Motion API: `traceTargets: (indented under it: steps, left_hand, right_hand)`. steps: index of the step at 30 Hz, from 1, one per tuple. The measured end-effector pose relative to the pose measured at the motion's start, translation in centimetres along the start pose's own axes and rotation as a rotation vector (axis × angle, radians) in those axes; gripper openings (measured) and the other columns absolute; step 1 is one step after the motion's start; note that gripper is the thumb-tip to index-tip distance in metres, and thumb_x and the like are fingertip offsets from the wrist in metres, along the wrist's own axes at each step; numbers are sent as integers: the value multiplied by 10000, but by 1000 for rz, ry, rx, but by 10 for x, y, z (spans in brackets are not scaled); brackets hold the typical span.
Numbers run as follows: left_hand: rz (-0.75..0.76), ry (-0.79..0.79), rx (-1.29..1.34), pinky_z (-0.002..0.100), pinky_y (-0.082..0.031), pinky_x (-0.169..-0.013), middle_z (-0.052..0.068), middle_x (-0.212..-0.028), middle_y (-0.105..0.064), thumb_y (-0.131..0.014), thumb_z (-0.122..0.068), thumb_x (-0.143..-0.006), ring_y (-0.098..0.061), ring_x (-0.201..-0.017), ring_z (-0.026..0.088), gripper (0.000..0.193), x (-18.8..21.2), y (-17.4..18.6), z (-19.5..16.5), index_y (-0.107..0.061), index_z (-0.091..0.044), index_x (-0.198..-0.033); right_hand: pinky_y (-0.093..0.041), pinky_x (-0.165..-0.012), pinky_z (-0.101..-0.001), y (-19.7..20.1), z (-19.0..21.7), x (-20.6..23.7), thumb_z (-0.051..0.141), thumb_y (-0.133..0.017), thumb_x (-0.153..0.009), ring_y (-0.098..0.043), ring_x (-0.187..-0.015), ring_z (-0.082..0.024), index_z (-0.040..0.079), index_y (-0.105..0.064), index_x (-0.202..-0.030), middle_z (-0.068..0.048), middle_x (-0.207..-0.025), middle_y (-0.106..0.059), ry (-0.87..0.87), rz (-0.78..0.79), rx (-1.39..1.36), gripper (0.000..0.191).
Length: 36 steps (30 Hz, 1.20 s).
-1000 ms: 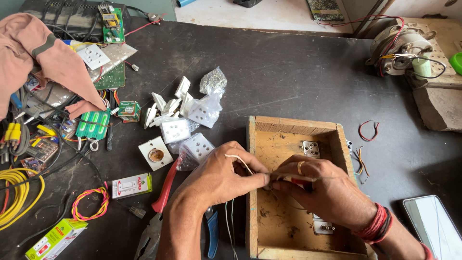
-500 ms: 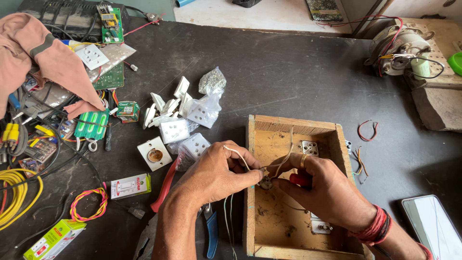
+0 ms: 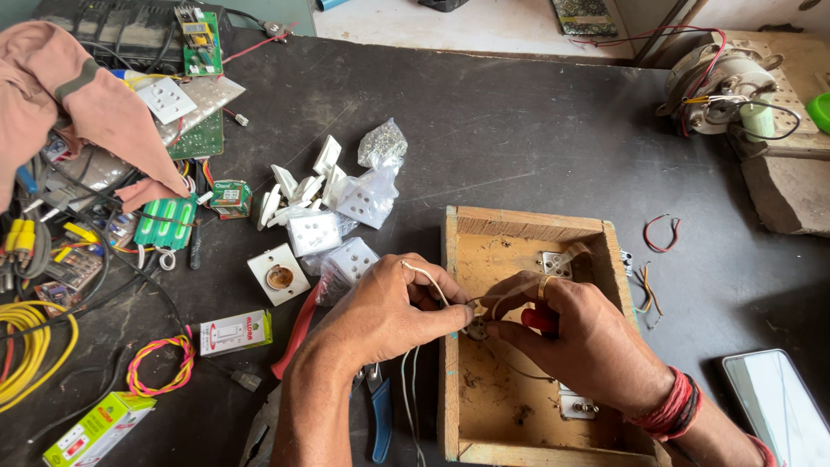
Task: The person assembles electrical components inside a wooden box. They use a screwdriver to tighten wires into terminal blocks and a socket, then use pliers to strip wire insulation and cut a wire.
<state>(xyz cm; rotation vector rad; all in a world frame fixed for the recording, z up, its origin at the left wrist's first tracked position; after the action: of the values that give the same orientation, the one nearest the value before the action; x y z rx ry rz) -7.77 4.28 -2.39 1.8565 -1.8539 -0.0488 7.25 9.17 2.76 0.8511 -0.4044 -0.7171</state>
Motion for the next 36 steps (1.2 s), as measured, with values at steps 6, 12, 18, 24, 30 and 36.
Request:
traceTargets:
  steps: [6, 12, 18, 24, 30, 36]
  left_hand:
    - [16, 82, 8, 375, -629, -784, 79, -868, -814, -793, -275, -731, -773, -817, 187, 274, 1, -1, 8, -822, -130, -960]
    - [2, 87, -7, 379, -617, -787, 80, -858, -805, -797, -287, -726, -766, -823, 186, 284, 1, 0, 8, -827, -139, -967]
    - [3, 56, 13, 383, -629, -810, 83, -864, -818, -793, -284, -724, -777, -831, 191, 291, 0, 0, 6, -827, -127, -966]
    - [13, 32, 18, 366, -612, -826, 75, -877, -830, -798, -291, -725, -781, -842, 178, 290, 0, 0, 1, -831, -120, -957]
    - [7, -33, 23, 365, -608, -840, 61, -919, -834, -789, -271, -733, -779, -882, 164, 277, 2, 1, -5, -841, -122, -962]
    - [18, 20, 4, 377, -629, -827, 63, -906, -825, -785, -285, -737, -788, -873, 180, 284, 0, -1, 2, -828, -150, -982]
  right_hand:
    - [-539, -571, -303, -7, -10, 1, 279, -849, -827, -669, -585, -146, 169, -753, -1102, -34, -719, -741, -90, 39, 63, 311]
    - [-552, -608, -285, -9, -3, 2, 278, -836, -868, -660, -600, -136, 222, -727, -1179, -39, -762, -753, -39, 84, 71, 335]
    - [-555, -553, -282, 0, 13, 3, 180, -791, -805, -665, -582, -112, 151, -741, -1069, 24, -922, -800, 135, -13, -103, 270]
    - [-521, -532, -331, -11, -15, 4, 254, -835, -819, -625, -506, -170, 200, -767, -1108, -58, -634, -721, -168, 86, 49, 301]
    - [-543, -555, -275, -3, 16, 5, 257, -791, -876, -677, -615, -101, 227, -745, -1113, -25, -778, -737, 105, -2, 46, 243]
    - [-533, -511, -284, 5, 13, 3, 240, -787, -800, -668, -552, -108, 187, -765, -1035, 7, -734, -748, 82, -55, -27, 242]
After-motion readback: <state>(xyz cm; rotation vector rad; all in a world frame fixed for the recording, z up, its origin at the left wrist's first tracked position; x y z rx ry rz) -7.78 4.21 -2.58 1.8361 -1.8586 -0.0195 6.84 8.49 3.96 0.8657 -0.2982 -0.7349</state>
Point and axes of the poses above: each hand's wrist, its own x-axis away from the middle knuckle, its own y-axis out of the back of the hand, z = x × y, the point moved 10 cm from there along -x, towards the middle knuckle
